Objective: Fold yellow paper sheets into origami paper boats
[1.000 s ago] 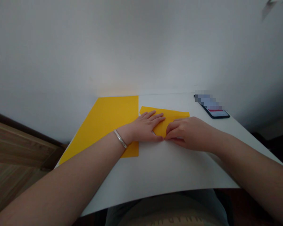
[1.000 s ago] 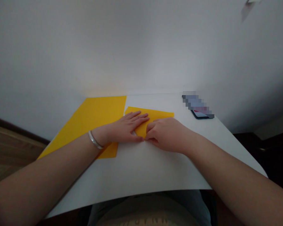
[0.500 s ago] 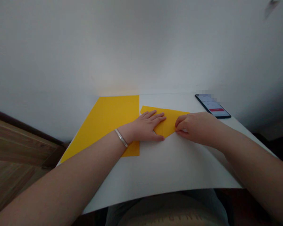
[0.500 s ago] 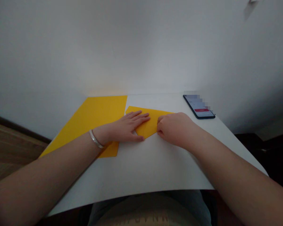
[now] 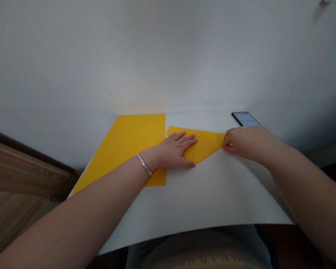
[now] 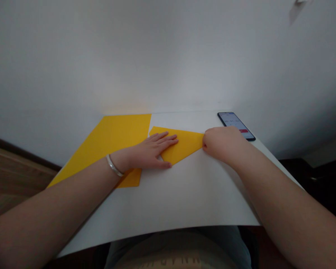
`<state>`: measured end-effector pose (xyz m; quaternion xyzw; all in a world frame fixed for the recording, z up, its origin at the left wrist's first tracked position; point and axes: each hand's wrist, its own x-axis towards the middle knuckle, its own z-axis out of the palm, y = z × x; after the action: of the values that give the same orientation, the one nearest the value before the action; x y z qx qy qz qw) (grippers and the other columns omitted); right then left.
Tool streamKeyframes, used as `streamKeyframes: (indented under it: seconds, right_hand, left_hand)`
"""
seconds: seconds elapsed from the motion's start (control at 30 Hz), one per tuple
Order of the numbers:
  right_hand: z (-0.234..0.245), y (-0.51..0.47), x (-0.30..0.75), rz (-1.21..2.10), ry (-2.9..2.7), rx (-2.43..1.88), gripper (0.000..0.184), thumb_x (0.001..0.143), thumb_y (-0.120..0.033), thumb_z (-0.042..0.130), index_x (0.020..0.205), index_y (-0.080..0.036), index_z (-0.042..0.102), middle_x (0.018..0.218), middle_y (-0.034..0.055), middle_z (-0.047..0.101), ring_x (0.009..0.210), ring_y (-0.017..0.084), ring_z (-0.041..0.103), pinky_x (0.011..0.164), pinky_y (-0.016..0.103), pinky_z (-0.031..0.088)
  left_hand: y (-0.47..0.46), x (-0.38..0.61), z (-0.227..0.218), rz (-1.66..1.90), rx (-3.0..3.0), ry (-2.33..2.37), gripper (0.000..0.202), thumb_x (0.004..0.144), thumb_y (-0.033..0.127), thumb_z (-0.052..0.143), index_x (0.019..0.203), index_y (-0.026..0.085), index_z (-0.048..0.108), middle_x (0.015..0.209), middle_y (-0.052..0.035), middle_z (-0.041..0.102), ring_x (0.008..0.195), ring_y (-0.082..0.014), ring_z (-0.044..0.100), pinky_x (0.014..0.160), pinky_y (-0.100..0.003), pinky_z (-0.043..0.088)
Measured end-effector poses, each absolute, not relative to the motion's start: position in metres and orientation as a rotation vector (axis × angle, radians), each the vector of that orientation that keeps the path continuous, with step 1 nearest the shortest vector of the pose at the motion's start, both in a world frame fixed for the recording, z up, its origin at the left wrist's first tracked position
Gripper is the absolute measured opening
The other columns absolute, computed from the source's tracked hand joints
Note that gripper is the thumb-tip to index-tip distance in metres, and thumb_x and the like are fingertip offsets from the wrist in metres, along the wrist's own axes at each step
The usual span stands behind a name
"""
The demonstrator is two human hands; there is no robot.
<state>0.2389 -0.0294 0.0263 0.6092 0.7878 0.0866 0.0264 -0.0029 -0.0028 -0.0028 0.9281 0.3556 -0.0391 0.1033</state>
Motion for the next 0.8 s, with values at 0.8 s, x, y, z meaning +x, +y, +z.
streamKeyframes:
  seconds: [0.8]
  right_hand:
    - [0.024,-0.039,0.209,0.191,2.948,1.153,0.017,0.086,-0.021,0.051,0.089,-0.021,0.068,0.104,0.0047,0.07,0.09,0.019,0.065,0.076,0.03,0.048]
  left_hand:
    - [-0.003,-0.002,0.001,-0.106,2.797,1.053,0.08,0.086,0.057,0.041,0.15,0.016,0.017,0.157,-0.0064,0.015,0.144,-0.0284,0.008,0.117,-0.042,0.007]
